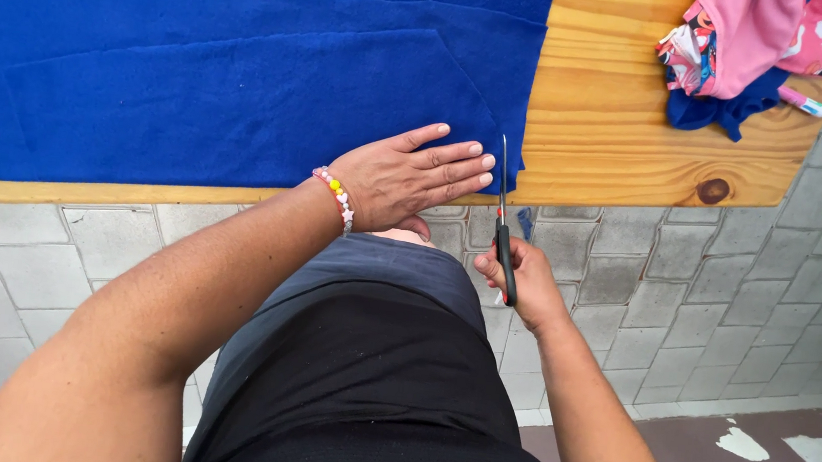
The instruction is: The person uses scissors to cut a piece of pink patterned fabric placed on top of a larger blue fabric sheet. They then cut a strip from the blue fabric, fold it, and continue cutting along the edge of the blue material on a wooden table.
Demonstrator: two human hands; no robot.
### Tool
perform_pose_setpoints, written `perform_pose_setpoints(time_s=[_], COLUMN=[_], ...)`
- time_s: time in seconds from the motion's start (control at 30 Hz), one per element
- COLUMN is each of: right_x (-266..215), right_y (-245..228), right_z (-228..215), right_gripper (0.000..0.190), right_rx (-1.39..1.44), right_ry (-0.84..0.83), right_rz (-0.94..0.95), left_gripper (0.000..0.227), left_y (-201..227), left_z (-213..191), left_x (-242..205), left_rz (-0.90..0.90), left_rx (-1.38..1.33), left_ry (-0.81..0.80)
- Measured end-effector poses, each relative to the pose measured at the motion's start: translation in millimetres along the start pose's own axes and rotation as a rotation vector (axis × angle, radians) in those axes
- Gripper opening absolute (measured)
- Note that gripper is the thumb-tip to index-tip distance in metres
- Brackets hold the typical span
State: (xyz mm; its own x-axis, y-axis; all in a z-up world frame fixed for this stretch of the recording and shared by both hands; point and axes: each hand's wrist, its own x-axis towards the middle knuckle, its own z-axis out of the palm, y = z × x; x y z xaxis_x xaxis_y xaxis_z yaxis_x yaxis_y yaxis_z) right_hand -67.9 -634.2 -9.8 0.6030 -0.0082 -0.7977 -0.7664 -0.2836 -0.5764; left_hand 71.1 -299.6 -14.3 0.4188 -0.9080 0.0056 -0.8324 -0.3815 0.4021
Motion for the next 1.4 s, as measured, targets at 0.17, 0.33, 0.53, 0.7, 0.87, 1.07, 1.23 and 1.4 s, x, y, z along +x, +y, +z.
perform_pose_setpoints(time_s=[0.17,0.33,0.53,0.7,0.87,1.07,1.23,1.4], right_x=[-2,-6,0,5,14,10,15,21], right_y=[-10,-23,-12,-2,-8,-23,-19,-40], right_z=[-2,-10,-25,-20,-12,-14,-30,-40], right_gripper=[0.041,0.044,0.042,0.04,0.04,0.042,0.041,0.04], right_rx=[-0.023,-0.059,-0.023,-0.002,-0.014,-0.055,-0.105,-0.164], right_ry=[0.039,0.067,-0.085,-0.075,-0.023,0.029,0.003,-0.078], right_rz=[0.028,0.043,0.016,0.003,-0.008,-0.003,0.023,0.01], left_gripper=[0.128,0.127,0.125,0.123,0.123,0.122,0.122,0.12], left_y=[0,0,0,-1,-1,-2,-3,-4], left_z=[1,0,-7,-5,-6,-3,2,6], left_x=[1,0,0,-1,-2,-2,-2,-2], left_rz=[-0.003,0.004,0.007,0.017,0.019,0.026,0.036,0.045], left_rx=[0.011,0.007,-0.026,-0.027,-0.031,-0.004,0.01,-0.03], left_ry=[0.01,0.021,0.043,0.053,0.048,0.056,0.069,0.074])
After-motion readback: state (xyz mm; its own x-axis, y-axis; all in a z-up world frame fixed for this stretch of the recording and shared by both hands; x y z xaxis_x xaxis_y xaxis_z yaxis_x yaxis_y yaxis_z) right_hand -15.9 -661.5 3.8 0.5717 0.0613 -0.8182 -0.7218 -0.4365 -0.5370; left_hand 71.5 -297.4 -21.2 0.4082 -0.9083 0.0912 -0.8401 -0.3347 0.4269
